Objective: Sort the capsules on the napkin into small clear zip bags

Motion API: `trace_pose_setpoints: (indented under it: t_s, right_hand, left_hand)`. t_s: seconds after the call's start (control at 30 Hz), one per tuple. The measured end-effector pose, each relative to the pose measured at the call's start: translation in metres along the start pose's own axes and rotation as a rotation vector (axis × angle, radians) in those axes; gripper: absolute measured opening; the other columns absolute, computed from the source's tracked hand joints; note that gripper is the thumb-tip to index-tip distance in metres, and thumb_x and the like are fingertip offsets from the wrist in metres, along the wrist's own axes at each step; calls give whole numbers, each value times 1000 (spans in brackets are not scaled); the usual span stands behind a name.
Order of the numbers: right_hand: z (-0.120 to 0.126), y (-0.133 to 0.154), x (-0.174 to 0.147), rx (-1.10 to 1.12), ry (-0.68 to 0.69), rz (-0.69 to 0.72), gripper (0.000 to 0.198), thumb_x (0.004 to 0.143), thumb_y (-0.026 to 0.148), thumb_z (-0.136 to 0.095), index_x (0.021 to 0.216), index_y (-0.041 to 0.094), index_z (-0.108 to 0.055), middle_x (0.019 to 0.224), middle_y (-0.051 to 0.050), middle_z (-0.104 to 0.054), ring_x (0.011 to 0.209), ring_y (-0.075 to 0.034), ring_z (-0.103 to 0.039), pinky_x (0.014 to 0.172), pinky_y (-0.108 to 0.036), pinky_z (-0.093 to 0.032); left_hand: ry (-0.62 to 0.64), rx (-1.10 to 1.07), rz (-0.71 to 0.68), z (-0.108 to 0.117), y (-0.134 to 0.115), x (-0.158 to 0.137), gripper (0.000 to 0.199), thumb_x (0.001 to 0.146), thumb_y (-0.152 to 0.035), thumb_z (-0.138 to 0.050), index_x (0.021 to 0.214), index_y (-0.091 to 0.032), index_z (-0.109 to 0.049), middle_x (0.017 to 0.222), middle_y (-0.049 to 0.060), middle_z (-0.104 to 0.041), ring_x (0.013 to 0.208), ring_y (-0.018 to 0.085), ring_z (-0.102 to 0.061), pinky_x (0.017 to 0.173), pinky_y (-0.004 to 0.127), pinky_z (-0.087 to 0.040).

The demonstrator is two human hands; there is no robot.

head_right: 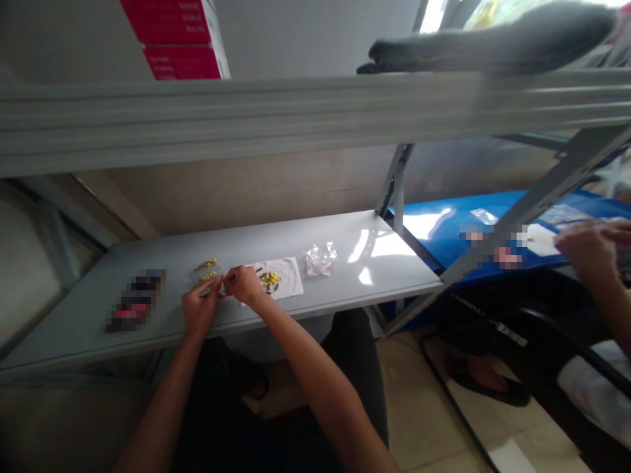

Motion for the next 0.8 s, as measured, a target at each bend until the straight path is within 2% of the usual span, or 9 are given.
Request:
trace_pose_setpoints:
  t_s: [0.13, 0.23, 0.4, 0.6, 0.8]
  right_hand:
    - [-12, 10, -5, -239, 12, 115, 22, 97, 17, -54, 100, 13, -75, 103, -14, -76, 93, -21, -72, 81, -26, -49]
    - [-17, 17, -10, -325, 18, 179, 26, 103, 20, -46, 106, 12, -71, 106, -13, -73, 94, -22, -70, 81, -28, -50]
    - [-15, 20, -15, -333, 18, 167, 28, 106, 23, -41, 111, 15, -68, 107, -11, -70, 94, -20, -68, 80, -28, -50]
    - [-11, 19, -16, -293, 32, 142, 25, 106, 24, -45, 110, 17, -69, 107, -10, -68, 91, -19, -67, 77, -26, -47]
    - [-2, 19, -15, -247, 7, 152, 23, 102, 14, -47, 105, 18, -70, 102, -9, -68, 89, -17, -66, 76, -24, -44]
  left_hand:
    - [2, -61, 120, 4, 7, -3, 44, 80, -54, -72, 98, -14, -79, 100, 10, -79, 79, 24, -74, 71, 33, -60]
    - [-13, -78, 178, 8, 15, -5, 43, 77, -53, -74, 97, -15, -80, 95, 9, -80, 77, 24, -74, 75, 34, -60]
    - [4, -132, 216, 8, 25, -4, 41, 79, -52, -73, 97, -16, -80, 95, 7, -79, 75, 22, -75, 74, 32, -58]
    - [47, -121, 194, 5, 27, -3, 42, 82, -54, -70, 97, -16, -78, 94, 6, -79, 73, 22, -75, 71, 30, -58]
    - [82, -229, 190, 0, 25, -4, 45, 81, -56, -71, 99, -14, -77, 93, 9, -78, 71, 20, -73, 67, 31, -59]
Point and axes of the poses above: each hand's wrist, its own x-axis towards the middle knuckle, its own z-axis out of the back of the hand, y = z × x, the point moved 8 cm from there along x, towards the middle knuckle
